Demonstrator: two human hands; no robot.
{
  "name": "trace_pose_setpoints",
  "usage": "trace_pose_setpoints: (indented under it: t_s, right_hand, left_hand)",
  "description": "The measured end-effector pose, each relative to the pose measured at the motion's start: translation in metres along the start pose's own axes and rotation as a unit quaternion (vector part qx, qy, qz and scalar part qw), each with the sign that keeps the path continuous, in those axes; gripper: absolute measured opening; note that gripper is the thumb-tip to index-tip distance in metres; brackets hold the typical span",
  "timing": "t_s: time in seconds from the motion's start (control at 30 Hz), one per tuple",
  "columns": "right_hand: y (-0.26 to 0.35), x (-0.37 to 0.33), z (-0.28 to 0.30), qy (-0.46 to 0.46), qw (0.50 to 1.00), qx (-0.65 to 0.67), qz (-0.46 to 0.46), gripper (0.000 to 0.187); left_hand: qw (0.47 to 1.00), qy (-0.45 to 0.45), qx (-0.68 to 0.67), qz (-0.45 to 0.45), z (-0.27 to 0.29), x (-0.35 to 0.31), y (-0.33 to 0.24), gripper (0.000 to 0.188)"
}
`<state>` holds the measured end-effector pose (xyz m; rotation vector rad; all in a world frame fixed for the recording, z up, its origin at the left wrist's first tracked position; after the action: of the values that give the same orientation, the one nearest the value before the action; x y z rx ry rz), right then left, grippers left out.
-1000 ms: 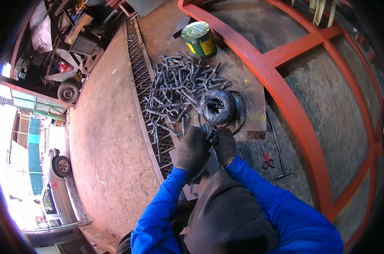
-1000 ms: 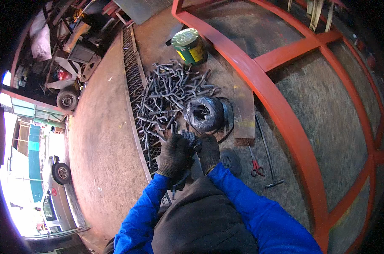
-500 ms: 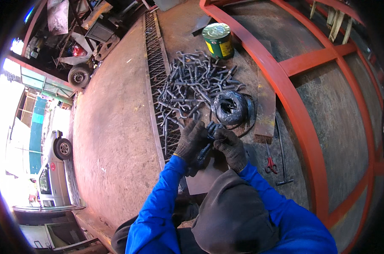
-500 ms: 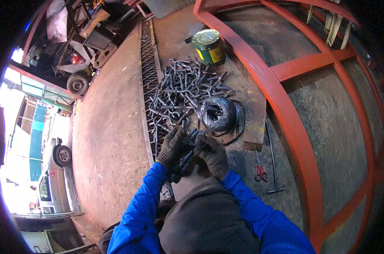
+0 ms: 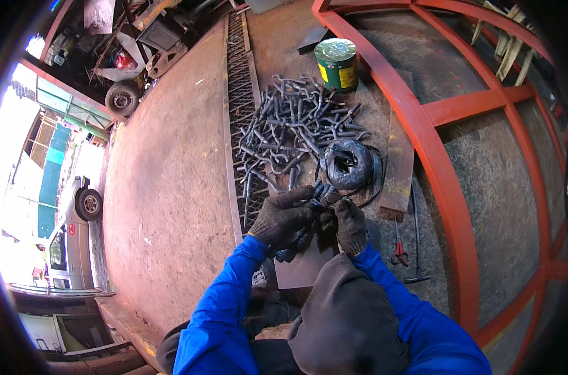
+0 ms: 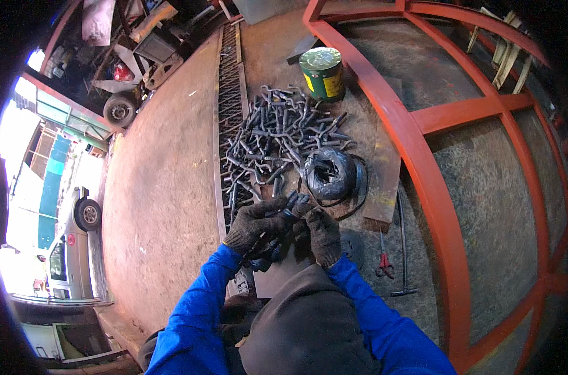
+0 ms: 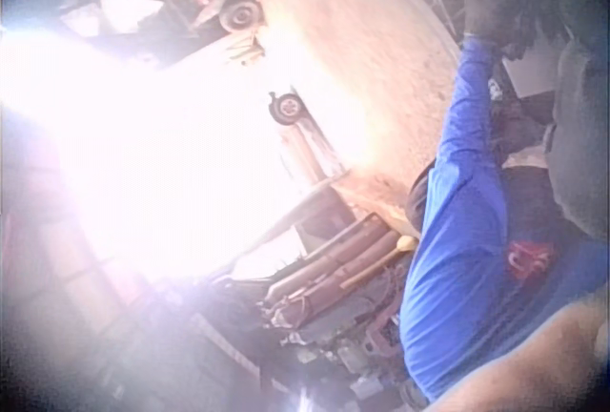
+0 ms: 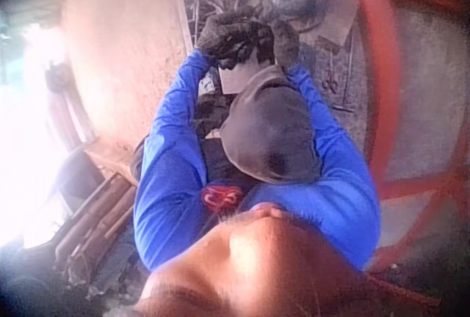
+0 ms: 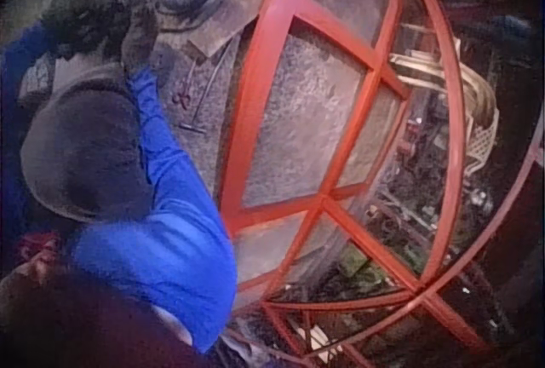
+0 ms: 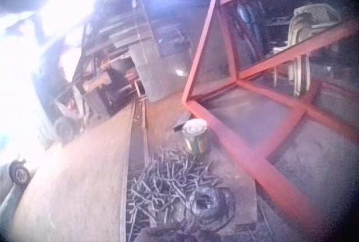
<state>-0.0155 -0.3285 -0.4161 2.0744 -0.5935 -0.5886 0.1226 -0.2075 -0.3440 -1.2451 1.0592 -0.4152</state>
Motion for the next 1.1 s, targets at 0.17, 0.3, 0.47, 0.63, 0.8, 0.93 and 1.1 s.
trace_pose_setpoints:
  t_s: [0.17, 0.3, 0.47, 0.63, 0.8, 0.93, 1.1]
  right_hand:
    - [-0.005, 0.003, 0.001, 0.0, 0.999, 0.037, 0.009, 0.028]
    - [-0.002, 0.003, 0.002, 0.019, 1.0, 0.02, 0.013, 0.025]
    - [0.002, 0.008, 0.007, 0.071, 0.994, -0.064, 0.055, 0.024]
    - [-0.006, 0.029, 0.001, 0.088, 0.988, -0.097, 0.079, 0.032]
    - [-0.006, 0.053, 0.006, 0.099, 0.985, -0.124, 0.063, 0.025]
    - [0.004, 0.051, -0.002, 0.106, 0.982, -0.142, 0.066, 0.026]
    - [0.002, 0.028, -0.006, 0.082, 0.991, -0.101, -0.003, 0.03]
  left_hand:
    - [0.978, -0.086, 0.181, -0.065, 0.008, 0.003, 0.005, 0.036]
    - [0.897, -0.095, 0.399, -0.166, 0.003, -0.001, -0.012, 0.022]
    - [0.771, 0.057, 0.557, -0.304, 0.005, -0.003, -0.027, 0.015]
    - [0.765, 0.171, 0.57, -0.245, 0.011, 0.014, -0.05, 0.023]
    - [0.85, 0.193, 0.436, -0.224, 0.027, 0.025, -0.046, 0.029]
    - [0.923, 0.177, 0.289, -0.181, 0.033, 0.02, -0.026, 0.033]
    - [0.979, 0.127, 0.064, -0.145, 0.029, 0.033, 0.021, 0.032]
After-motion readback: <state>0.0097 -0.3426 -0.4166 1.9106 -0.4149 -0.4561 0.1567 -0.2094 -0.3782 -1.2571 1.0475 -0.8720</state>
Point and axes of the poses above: each hand's wrist, its own x-axis towards the middle knuckle, its own z-axis out of the back of the hand, y = z × x, the point moved 2 cm from there along x, towards the middle knuckle, and after that the axes turned 3 degrees about z, right-handed, at the moved point
